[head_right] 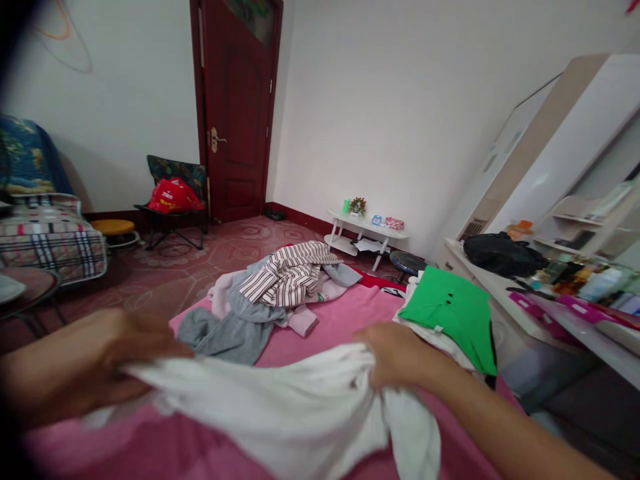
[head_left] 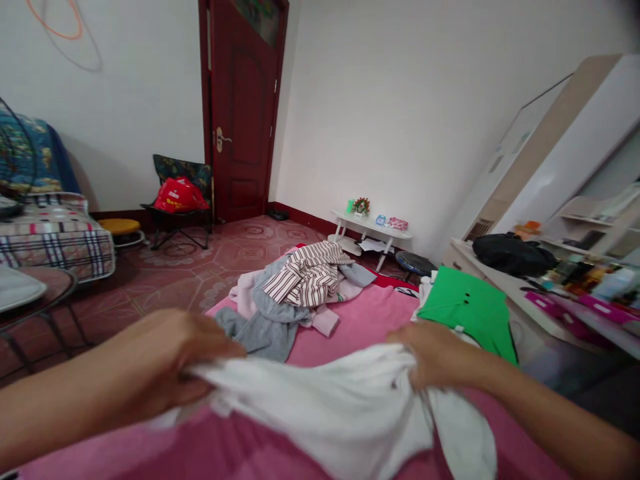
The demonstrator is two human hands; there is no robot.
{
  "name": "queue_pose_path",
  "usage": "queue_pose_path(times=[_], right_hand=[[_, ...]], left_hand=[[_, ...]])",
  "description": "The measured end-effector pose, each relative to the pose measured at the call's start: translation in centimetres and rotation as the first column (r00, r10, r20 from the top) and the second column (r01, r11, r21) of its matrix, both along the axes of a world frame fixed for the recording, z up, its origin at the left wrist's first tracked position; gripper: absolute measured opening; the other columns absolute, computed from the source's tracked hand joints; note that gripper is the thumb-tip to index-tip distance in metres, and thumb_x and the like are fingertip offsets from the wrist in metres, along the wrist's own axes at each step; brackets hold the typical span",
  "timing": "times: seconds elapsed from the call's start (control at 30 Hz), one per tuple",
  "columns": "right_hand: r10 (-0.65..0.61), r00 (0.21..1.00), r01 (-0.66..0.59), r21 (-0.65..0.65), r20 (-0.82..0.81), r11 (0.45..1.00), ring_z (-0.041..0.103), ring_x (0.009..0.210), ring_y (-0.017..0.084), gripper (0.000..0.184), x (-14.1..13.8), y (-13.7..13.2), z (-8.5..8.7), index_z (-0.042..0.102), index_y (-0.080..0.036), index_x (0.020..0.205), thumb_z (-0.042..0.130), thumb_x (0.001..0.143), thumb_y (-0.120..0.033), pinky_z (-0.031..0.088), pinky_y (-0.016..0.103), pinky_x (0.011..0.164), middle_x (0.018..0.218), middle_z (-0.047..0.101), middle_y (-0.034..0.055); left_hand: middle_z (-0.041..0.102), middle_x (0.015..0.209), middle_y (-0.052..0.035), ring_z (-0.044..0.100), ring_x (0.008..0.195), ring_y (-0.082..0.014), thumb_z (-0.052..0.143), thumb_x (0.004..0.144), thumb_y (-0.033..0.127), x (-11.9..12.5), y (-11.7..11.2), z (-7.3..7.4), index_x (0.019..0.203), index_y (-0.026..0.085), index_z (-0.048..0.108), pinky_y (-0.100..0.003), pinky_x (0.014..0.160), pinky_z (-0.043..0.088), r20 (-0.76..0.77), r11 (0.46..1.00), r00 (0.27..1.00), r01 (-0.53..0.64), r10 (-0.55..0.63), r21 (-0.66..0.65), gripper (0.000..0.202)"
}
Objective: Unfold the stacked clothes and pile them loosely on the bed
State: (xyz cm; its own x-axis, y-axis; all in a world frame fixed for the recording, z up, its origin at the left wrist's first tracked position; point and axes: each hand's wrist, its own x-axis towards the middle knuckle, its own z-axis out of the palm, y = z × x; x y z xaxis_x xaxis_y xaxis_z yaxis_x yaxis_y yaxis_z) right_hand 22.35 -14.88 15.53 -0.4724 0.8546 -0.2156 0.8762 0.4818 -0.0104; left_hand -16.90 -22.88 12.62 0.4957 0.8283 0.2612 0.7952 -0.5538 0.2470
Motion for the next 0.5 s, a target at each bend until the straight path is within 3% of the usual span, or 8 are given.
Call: queue_pose_path(times=[0.07,0.13,0.2,0.23,0.3,0.37,0.43,0.5], right_hand=[[-0.108,0.992,0.121,0.338,-0.057,0.933,0.063,0.089,0.025,0.038,-0.2,3.2,3.9,0.07,-0.027,0.104,0.063,0.066,-0.024,0.045,0.031,0.074,0.095,0.07,0.0044],[-0.183,0.962,0.272,0.68,-0.202,0.681,0.059,0.101,0.027,0.042,0.0,6.3,6.5,0.062,-0.023,0.118,0.057,0.077,-0.03,0.045,0.035,0.08,0.11,0.065,0.0092],[-0.201,0.928,0.371,0.82,-0.313,0.437,0.055,0.107,0.029,0.042,1.0,8.6,7.4,0.056,-0.02,0.125,0.048,0.086,-0.031,0.044,0.039,0.084,0.119,0.059,0.013],[-0.219,0.918,0.394,0.833,-0.331,0.389,0.054,0.108,0.029,0.041,1.8,9.3,7.0,0.055,-0.018,0.125,0.046,0.087,-0.03,0.044,0.04,0.084,0.12,0.058,0.0143],[-0.303,0.904,0.412,0.803,-0.301,0.431,0.055,0.106,0.031,0.038,4.2,10.0,4.9,0.057,-0.015,0.121,0.046,0.087,-0.028,0.045,0.041,0.082,0.115,0.058,0.0165],[-0.409,0.889,0.418,0.728,-0.206,0.543,0.056,0.106,0.033,0.037,7.8,10.2,1.4,0.059,-0.012,0.117,0.049,0.085,-0.027,0.045,0.043,0.08,0.111,0.059,0.0192],[-0.487,0.865,0.445,0.637,-0.124,0.629,0.056,0.107,0.035,0.038,12.4,10.2,-2.6,0.059,-0.012,0.117,0.047,0.085,-0.029,0.045,0.043,0.078,0.114,0.059,0.0223],[-0.61,0.785,0.558,0.551,-0.108,0.621,0.056,0.11,0.036,0.044,17.1,10.1,-6.4,0.055,-0.011,0.123,0.049,0.084,-0.03,0.045,0.043,0.08,0.12,0.057,0.024]], left_hand=[[0.07,0.091,0.0,0.063,0.079,-0.0175,0.052,0.087,0.047,-0.2,2.5,3.7,0.102,0.033,0.072,-0.026,0.07,0.045,0.019,0.973,0.999,-0.048,0.045,0.226,0.029],[0.066,0.109,-0.002,0.06,0.097,-0.0225,0.044,0.093,0.046,0.5,5.4,5.9,0.116,0.033,0.067,-0.032,0.081,0.045,0.071,0.876,0.978,-0.208,0.197,0.435,0.035],[0.057,0.126,-0.0052,0.051,0.113,-0.0278,0.043,0.094,0.044,1.9,8.6,5.9,0.124,0.03,0.061,-0.039,0.09,0.042,0.074,0.807,0.951,-0.294,0.3,0.512,0.037],[0.051,0.134,-0.0073,0.046,0.119,-0.0305,0.048,0.092,0.046,2.7,10.3,5.0,0.127,0.029,0.059,-0.042,0.094,0.04,0.054,0.811,0.951,-0.289,0.305,0.509,0.041],[0.042,0.143,-0.01,0.041,0.125,-0.0334,0.058,0.083,0.055,4.3,13.6,1.9,0.133,0.029,0.054,-0.045,0.099,0.037,-0.016,0.894,0.974,-0.2,0.226,0.401,0.056],[0.045,0.14,-0.0127,0.044,0.123,-0.0318,0.055,0.084,0.058,5.6,16.1,-2.1,0.137,0.026,0.05,-0.043,0.099,0.038,-0.036,0.959,0.986,-0.152,0.165,0.24,0.062],[0.045,0.14,-0.0125,0.043,0.124,-0.0338,0.06,0.081,0.053,6.8,17.3,-5.7,0.135,0.028,0.051,-0.047,0.099,0.037,-0.06,0.968,0.986,-0.14,0.155,0.209,0.06],[0.042,0.142,-0.0128,0.038,0.127,-0.0372,0.066,0.076,0.046,7.8,17.4,-8.2,0.134,0.029,0.051,-0.051,0.101,0.033,-0.048,0.945,0.978,-0.181,0.201,0.273,0.063]])
